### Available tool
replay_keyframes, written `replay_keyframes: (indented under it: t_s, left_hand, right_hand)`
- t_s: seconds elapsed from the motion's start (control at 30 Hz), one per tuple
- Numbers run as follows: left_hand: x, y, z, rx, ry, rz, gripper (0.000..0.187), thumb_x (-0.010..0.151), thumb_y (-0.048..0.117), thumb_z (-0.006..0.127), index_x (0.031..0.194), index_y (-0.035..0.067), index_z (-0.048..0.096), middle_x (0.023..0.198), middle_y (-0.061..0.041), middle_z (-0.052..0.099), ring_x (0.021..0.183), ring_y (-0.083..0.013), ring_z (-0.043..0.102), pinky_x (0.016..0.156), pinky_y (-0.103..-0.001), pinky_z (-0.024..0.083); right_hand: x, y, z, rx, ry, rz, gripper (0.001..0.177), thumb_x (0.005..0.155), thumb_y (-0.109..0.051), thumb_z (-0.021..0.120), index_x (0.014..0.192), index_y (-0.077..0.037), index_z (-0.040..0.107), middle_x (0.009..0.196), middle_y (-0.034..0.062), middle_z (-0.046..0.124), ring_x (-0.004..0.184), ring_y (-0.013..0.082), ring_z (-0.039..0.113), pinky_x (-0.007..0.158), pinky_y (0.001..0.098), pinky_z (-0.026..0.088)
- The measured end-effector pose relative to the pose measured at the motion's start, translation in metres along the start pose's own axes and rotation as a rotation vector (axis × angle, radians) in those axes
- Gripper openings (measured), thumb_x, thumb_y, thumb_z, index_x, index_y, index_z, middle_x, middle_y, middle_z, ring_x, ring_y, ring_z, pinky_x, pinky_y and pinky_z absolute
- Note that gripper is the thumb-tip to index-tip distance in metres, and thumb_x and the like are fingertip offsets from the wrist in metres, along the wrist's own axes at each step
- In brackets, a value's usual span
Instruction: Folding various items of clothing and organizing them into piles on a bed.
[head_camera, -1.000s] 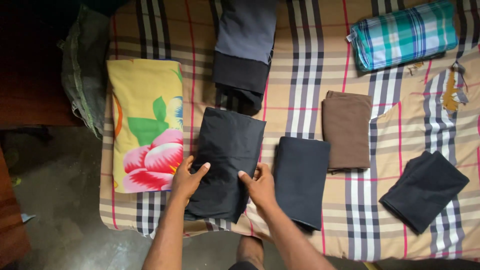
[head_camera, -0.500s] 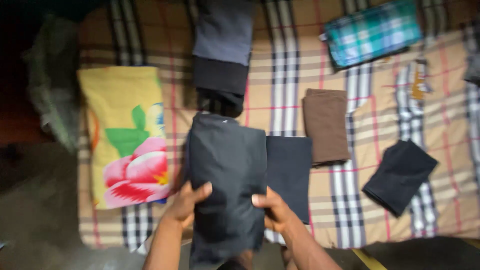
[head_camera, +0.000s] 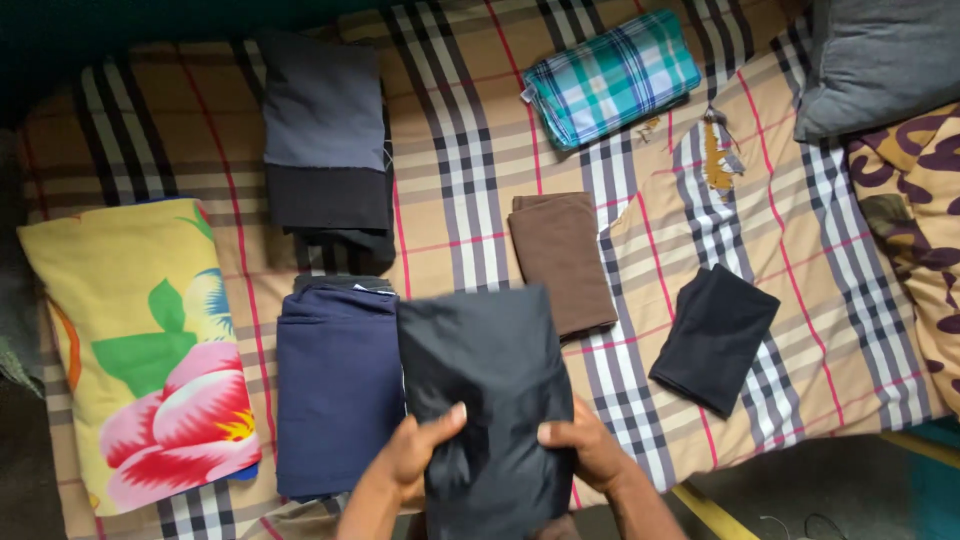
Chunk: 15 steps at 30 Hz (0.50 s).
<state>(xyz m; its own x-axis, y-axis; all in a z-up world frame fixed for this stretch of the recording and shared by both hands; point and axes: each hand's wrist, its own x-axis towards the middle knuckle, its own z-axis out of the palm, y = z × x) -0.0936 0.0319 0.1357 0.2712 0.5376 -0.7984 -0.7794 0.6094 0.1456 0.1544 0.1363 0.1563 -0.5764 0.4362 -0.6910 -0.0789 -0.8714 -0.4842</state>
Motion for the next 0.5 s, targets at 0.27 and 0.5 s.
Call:
replay_keyframes:
  t_s: [0.27,0.5]
  left_hand:
    - [0.053,0.118,0.058,0.152,-0.033,0.33,0.055,0.089,0.024,0.072,0.137,-0.001,0.06,0.127,-0.014,0.071,0.112,-0.029,0.071,0.098,-0.047,0.056]
    - [0.072,0.188,0.076,0.251,-0.063,0.436,0.05,0.095,0.025,0.069,0.135,-0.004,0.061,0.125,-0.016,0.071,0.11,-0.0286,0.07,0.096,-0.047,0.057]
  right_hand:
    - [0.014,-0.063,0.014,0.007,-0.05,-0.268,0.076,0.087,-0.02,0.059,0.157,-0.004,0.034,0.156,0.0135,0.048,0.139,0.0258,0.051,0.111,0.0402,0.041]
    - [0.01,-0.049,-0.036,0.067,0.006,-0.199,0.067,0.094,-0.027,0.057,0.153,-0.005,0.036,0.14,0.0304,0.056,0.123,0.0403,0.062,0.095,0.0519,0.053]
